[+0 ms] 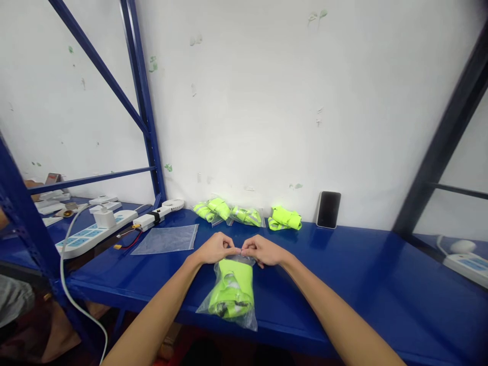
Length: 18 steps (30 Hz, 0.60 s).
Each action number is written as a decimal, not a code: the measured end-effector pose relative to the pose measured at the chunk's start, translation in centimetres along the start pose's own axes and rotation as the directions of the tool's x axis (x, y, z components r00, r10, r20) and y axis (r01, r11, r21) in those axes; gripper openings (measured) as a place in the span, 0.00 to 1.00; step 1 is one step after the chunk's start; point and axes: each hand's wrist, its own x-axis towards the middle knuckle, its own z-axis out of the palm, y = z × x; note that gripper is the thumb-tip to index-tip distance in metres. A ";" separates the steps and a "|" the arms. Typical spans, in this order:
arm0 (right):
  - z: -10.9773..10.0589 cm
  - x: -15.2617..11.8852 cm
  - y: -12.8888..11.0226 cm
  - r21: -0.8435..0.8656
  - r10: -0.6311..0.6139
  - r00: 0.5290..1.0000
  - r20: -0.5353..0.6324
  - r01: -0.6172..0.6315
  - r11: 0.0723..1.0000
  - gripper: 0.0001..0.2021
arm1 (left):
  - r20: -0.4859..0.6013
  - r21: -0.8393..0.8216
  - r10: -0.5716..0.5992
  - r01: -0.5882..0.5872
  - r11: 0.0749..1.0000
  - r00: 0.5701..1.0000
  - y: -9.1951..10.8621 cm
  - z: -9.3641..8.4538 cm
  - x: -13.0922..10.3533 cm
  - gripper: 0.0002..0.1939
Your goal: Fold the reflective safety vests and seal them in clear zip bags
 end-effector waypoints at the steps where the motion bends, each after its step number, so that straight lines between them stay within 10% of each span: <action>1: 0.0 0.0 -0.2 0.028 -0.007 1.000 -0.003 0.007 1.000 0.15 | -0.056 0.000 0.011 -0.011 1.000 0.998 -0.1 -0.1 0.0 0.23; 4: -0.2 0.4 -1.2 0.172 0.011 0.999 -0.042 -0.004 0.985 0.15 | -0.373 -0.163 0.013 -0.079 0.983 0.928 -0.5 -1.0 0.4 0.24; 9: -2.3 3.6 -3.4 0.447 0.086 0.888 -0.453 0.143 0.883 0.10 | -0.823 -0.453 -0.269 -0.293 0.842 0.500 -2.7 -3.7 1.1 0.23; 12: -4.7 5.7 -4.0 0.540 0.201 0.791 -0.577 0.185 0.821 0.13 | -0.885 -0.392 -0.294 -0.236 0.889 0.362 -4.0 -4.2 1.2 0.19; 15: -7.1 5.7 -2.7 0.328 0.255 0.663 -0.703 -0.016 0.944 0.22 | -0.919 -0.218 -0.172 -0.094 0.971 0.354 -4.2 -3.5 0.9 0.15; 18: -9.0 3.5 -0.2 0.086 0.166 0.547 -0.821 -0.168 0.982 0.19 | -0.851 0.039 0.047 -0.027 0.999 0.523 -3.3 -2.2 0.7 0.12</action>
